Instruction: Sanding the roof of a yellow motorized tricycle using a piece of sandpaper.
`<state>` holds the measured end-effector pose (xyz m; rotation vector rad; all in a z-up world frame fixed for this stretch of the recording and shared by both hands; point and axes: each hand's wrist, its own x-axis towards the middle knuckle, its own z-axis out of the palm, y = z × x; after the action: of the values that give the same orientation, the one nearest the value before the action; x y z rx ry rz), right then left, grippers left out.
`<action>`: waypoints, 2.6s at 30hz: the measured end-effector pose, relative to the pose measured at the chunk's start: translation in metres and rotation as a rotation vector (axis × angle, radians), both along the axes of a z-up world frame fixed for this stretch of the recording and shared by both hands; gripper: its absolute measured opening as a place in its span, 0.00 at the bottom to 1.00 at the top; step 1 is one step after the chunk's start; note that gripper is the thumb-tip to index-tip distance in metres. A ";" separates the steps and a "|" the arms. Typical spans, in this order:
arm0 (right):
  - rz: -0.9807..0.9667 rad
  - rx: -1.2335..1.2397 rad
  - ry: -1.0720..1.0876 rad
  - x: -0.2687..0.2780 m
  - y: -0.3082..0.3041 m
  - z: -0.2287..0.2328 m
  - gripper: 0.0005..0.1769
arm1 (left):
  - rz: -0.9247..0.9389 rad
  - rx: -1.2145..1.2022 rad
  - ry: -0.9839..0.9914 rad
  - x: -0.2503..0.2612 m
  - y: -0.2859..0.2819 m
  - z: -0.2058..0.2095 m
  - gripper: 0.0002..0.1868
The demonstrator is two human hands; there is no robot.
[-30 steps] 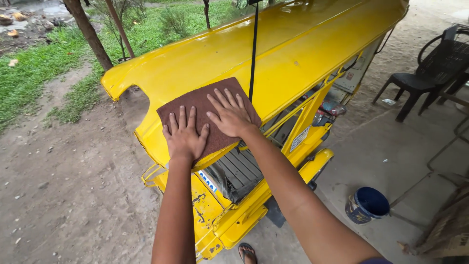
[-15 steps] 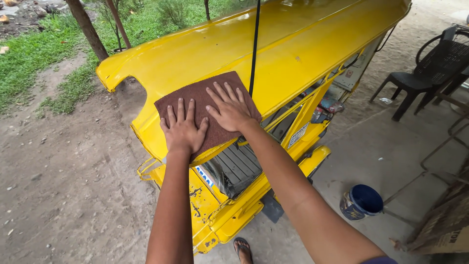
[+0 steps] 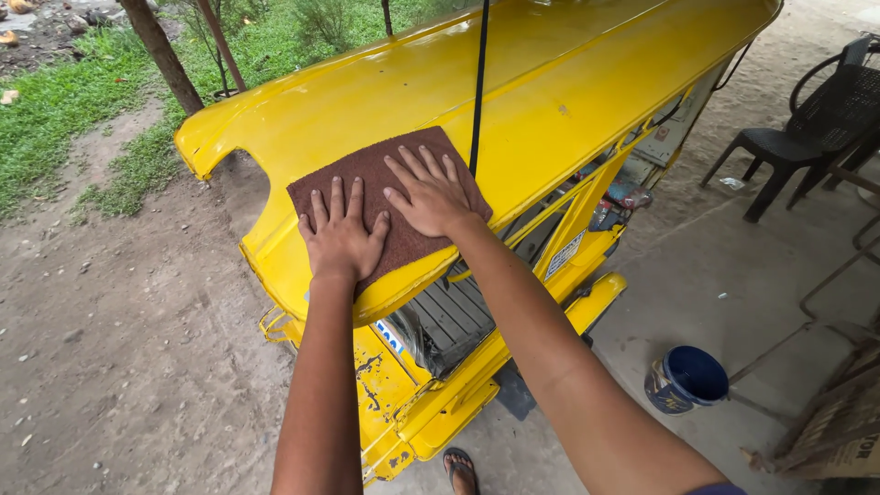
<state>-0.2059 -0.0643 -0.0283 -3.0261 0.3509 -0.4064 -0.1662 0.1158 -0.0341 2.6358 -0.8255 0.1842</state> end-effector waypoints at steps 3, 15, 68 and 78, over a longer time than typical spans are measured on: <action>-0.002 0.013 0.022 0.011 -0.008 0.004 0.39 | -0.003 0.001 -0.006 0.011 -0.008 0.000 0.43; 0.002 0.089 0.202 0.081 -0.047 0.040 0.39 | 0.035 0.039 0.096 0.081 -0.053 0.022 0.42; 0.025 0.017 -0.062 -0.020 0.010 -0.016 0.38 | 0.001 0.011 -0.051 -0.019 0.004 -0.013 0.40; 0.021 0.043 -0.057 -0.027 0.011 -0.013 0.38 | -0.023 0.021 -0.060 -0.019 0.005 -0.016 0.41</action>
<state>-0.2326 -0.0532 -0.0417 -2.9667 0.3194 -0.4757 -0.1856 0.1203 -0.0500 2.6502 -0.8819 0.2505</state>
